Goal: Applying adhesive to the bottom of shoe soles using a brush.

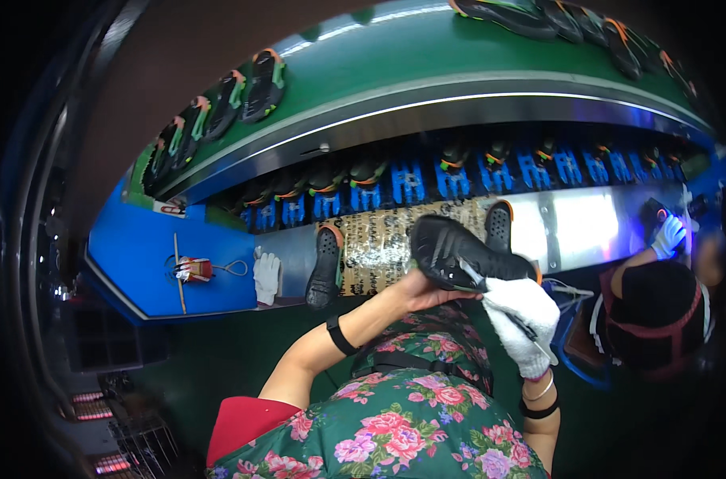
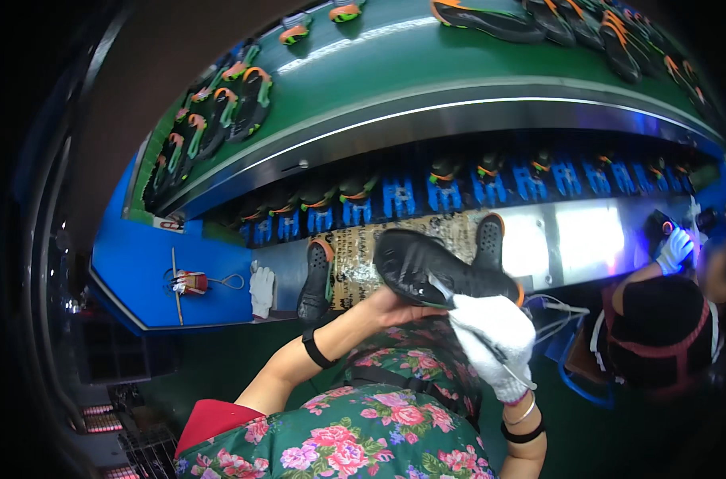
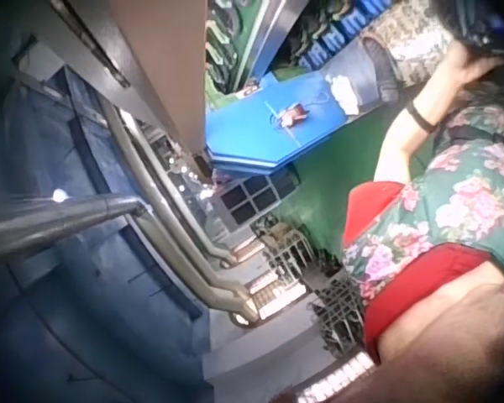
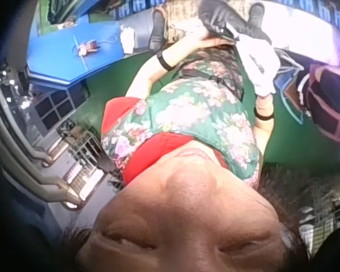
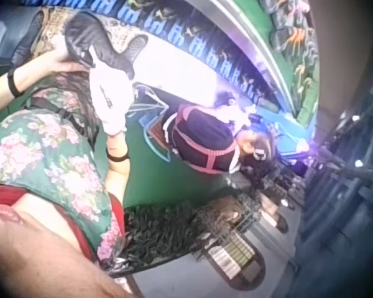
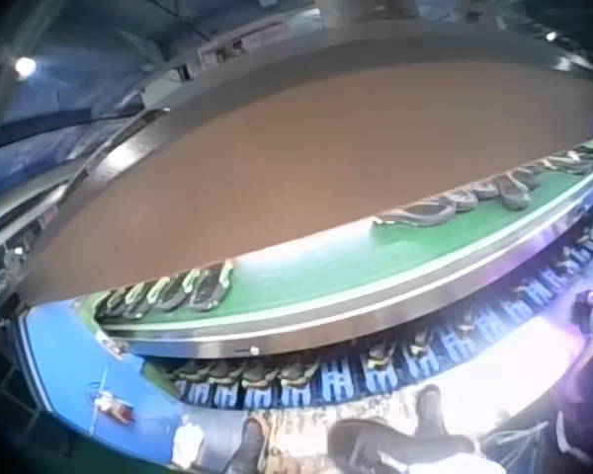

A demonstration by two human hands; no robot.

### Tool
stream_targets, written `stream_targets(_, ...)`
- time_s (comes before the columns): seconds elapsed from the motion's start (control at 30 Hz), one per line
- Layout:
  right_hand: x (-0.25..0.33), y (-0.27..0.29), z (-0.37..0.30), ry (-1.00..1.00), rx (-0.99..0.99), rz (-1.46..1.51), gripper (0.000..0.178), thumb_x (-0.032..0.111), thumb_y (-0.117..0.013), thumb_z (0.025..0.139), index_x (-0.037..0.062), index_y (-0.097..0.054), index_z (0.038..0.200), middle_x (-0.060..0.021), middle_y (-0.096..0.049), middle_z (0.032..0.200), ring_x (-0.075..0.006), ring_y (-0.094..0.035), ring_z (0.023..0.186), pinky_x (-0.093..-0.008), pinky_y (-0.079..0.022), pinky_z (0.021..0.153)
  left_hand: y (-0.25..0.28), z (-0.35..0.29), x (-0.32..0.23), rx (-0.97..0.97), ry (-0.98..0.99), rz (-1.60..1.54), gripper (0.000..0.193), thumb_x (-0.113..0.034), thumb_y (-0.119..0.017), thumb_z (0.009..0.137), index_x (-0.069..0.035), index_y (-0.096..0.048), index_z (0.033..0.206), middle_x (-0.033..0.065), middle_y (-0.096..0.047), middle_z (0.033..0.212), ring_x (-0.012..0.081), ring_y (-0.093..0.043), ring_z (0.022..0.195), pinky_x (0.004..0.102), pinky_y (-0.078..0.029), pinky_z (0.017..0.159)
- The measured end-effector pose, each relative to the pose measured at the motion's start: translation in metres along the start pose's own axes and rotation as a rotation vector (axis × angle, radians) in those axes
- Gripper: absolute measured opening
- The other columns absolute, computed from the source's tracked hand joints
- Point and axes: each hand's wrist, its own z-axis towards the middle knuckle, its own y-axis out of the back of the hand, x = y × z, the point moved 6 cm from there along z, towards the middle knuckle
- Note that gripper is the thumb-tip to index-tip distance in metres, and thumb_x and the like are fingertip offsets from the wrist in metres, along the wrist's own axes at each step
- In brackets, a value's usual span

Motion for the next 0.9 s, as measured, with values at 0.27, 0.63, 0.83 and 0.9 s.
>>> stream_targets(0.27,0.006,0.009,0.006,0.102,-0.161,-0.03,0.018,-0.001,-0.082,0.074,0.0054,-0.078,0.09,-0.0122,-0.078,0.093,-0.0239,-0.074,0.078,-0.0331,-0.058,0.072,-0.019,-0.013,-0.005,0.112,0.011,-0.319,0.076,-0.054,-0.058,0.09,-0.002,-0.052,0.145,0.0201,-0.066,0.132,0.0397,-0.069,0.109,0.052,-0.054,0.102)
stream_targets(0.63,0.016,0.026,0.019,0.185,-0.165,-0.148,0.028,-0.002,-0.077,0.076,0.0028,-0.077,0.104,-0.0141,-0.077,0.107,-0.0285,-0.074,0.097,-0.0381,-0.057,0.086,-0.024,0.006,0.039,-0.135,0.018,-0.022,0.092,-0.073,-0.056,0.09,-0.012,-0.038,0.157,0.0157,-0.045,0.157,0.0352,-0.045,0.143,0.0593,-0.031,0.12)
stream_targets(0.83,-0.013,-0.011,-0.015,-0.003,-0.003,-0.023,0.048,0.004,-0.071,0.086,0.0041,-0.065,0.133,-0.0134,-0.066,0.133,-0.0287,-0.063,0.122,-0.0394,-0.047,0.107,-0.026,0.004,0.05,0.041,0.031,-0.183,0.081,-0.066,-0.058,0.094,-0.008,-0.046,0.15,0.0171,-0.057,0.145,0.033,-0.057,0.132,0.0539,-0.042,0.115)
stream_targets(0.9,-0.019,-0.018,-0.024,-0.037,-0.037,0.04,0.044,0.004,-0.073,0.084,0.0054,-0.07,0.128,-0.0142,-0.07,0.127,-0.0288,-0.066,0.117,-0.0399,-0.05,0.101,-0.018,0.011,0.05,-0.059,0.012,-0.065,0.081,-0.067,-0.056,0.095,-0.008,-0.047,0.15,0.0171,-0.057,0.144,0.0326,-0.058,0.131,0.0533,-0.043,0.114)
